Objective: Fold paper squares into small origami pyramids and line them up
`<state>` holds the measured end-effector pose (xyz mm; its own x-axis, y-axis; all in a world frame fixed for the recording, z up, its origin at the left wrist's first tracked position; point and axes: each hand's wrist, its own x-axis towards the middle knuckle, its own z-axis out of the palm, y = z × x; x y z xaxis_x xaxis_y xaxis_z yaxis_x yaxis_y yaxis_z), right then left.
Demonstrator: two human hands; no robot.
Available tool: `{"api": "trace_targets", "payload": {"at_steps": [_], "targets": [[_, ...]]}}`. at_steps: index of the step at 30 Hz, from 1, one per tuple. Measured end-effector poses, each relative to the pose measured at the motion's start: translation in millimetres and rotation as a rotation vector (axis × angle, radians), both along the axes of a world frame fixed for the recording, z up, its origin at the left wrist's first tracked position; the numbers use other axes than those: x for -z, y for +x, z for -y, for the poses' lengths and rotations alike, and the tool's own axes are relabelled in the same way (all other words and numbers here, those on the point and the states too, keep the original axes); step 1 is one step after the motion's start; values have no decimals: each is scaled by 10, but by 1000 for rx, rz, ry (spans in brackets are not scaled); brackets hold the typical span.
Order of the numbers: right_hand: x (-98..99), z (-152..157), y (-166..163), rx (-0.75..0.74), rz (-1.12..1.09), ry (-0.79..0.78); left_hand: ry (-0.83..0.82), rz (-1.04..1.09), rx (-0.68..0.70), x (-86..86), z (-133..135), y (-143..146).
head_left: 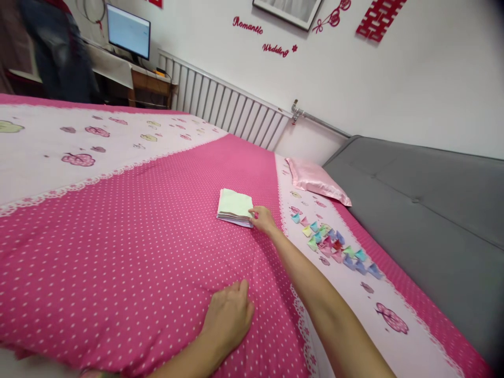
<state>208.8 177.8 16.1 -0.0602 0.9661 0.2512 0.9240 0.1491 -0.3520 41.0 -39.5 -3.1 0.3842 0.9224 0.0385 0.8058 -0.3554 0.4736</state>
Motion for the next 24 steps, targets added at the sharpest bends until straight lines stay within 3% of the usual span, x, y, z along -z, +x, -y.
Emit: {"api": "trace_targets", "payload": {"at_steps": [24], "targets": [[-69,-103,93,13,-90,-132,0,21,3,26,-5,-1]]}}
